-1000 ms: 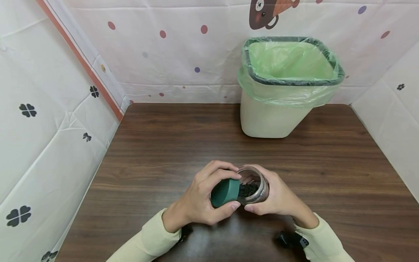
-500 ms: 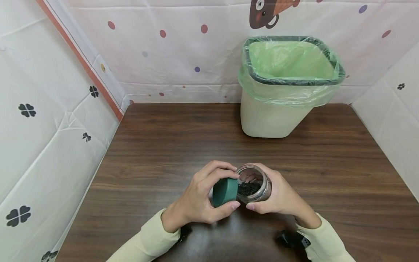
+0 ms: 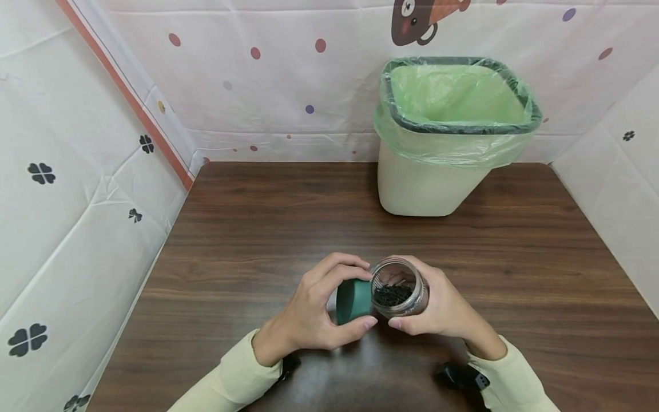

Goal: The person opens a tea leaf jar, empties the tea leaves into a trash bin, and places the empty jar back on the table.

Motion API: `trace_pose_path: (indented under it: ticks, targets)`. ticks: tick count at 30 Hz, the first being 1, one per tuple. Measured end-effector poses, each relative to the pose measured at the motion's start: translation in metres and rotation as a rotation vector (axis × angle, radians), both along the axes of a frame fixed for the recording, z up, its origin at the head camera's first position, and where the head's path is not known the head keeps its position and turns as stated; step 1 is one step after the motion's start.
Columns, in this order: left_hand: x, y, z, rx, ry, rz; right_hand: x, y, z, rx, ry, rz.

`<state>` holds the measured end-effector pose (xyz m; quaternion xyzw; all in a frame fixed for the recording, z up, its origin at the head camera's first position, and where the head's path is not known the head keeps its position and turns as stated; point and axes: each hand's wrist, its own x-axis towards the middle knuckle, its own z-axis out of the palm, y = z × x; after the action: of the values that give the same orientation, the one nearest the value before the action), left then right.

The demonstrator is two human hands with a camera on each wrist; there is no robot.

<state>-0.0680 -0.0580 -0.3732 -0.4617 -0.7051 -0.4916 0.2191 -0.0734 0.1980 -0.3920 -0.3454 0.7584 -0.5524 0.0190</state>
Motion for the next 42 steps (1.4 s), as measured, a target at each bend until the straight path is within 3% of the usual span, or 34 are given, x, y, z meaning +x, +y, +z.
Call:
trace_pose_path:
  ticks: [6,19,42]
  targets:
    - [0.0,0.0,-0.001,-0.003,-0.003,0.004,0.001,0.001,0.001,0.023,-0.031,-0.018]
    - [0.0,-0.002,-0.007,-0.026,-0.028,0.003,0.0,0.002,0.001,-0.012,0.023,-0.008]
    - [0.001,-0.004,-0.011,-0.022,-0.041,0.028,0.001,0.001,0.0,0.012,0.003,-0.046]
